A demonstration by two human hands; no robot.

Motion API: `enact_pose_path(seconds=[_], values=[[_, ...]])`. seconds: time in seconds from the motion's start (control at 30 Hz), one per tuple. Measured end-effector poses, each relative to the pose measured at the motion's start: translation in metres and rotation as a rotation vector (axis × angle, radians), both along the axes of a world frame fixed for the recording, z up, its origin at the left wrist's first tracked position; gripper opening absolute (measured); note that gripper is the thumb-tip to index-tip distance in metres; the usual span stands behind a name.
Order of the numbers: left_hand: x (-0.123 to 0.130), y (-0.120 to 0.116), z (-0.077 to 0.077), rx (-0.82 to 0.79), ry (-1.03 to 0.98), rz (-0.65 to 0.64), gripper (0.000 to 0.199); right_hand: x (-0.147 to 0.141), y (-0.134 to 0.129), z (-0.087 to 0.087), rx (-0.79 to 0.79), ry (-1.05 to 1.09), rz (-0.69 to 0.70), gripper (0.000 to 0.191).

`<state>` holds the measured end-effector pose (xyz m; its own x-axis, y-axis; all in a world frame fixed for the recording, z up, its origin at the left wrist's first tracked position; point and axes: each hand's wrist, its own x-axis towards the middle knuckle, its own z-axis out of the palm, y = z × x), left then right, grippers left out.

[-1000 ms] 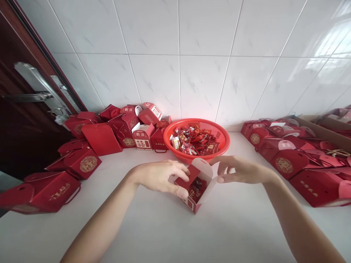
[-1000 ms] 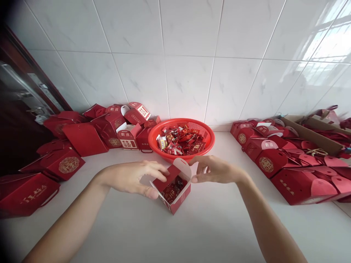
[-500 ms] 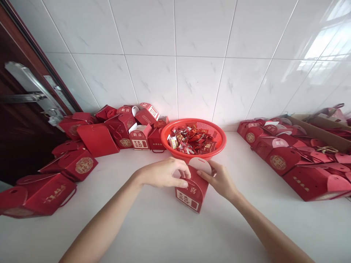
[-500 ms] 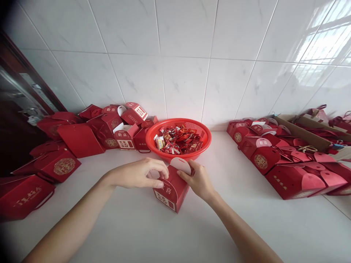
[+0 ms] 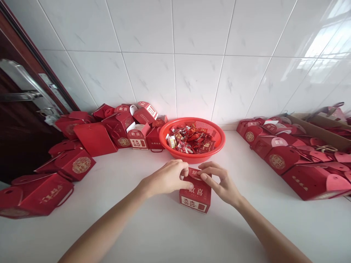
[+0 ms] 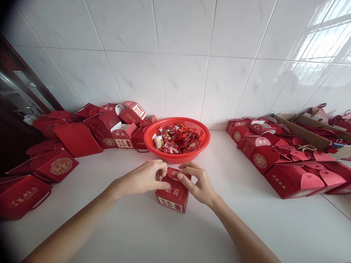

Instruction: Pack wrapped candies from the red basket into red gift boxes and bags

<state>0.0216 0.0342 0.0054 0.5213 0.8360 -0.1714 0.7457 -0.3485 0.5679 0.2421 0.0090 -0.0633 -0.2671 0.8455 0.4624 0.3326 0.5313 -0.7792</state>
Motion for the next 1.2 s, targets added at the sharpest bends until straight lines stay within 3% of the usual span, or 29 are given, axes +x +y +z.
enact_pose_path(seconds=[0.13,0.27,0.57,0.8,1.0,1.2], values=[[-0.001,-0.002,-0.002,0.004,-0.012,0.013,0.035,0.001,0.000,-0.002,0.101,-0.069,0.032,0.025],[-0.002,-0.001,-0.001,-0.024,-0.059,-0.068,0.027,0.004,0.001,-0.003,0.180,-0.124,0.039,0.019],[0.002,0.003,-0.001,-0.101,-0.088,-0.081,0.038,0.010,-0.004,0.006,0.289,-0.279,0.040,0.013],[0.008,-0.008,-0.009,-0.028,-0.129,-0.052,0.034,0.011,-0.009,0.014,0.283,-0.398,0.030,0.018],[0.012,-0.014,-0.008,-0.048,-0.128,-0.047,0.035,0.009,-0.009,0.017,0.173,-0.398,-0.012,0.018],[0.008,-0.012,0.001,-0.099,-0.058,-0.128,0.057,0.002,-0.004,0.030,0.136,-0.509,0.005,0.016]])
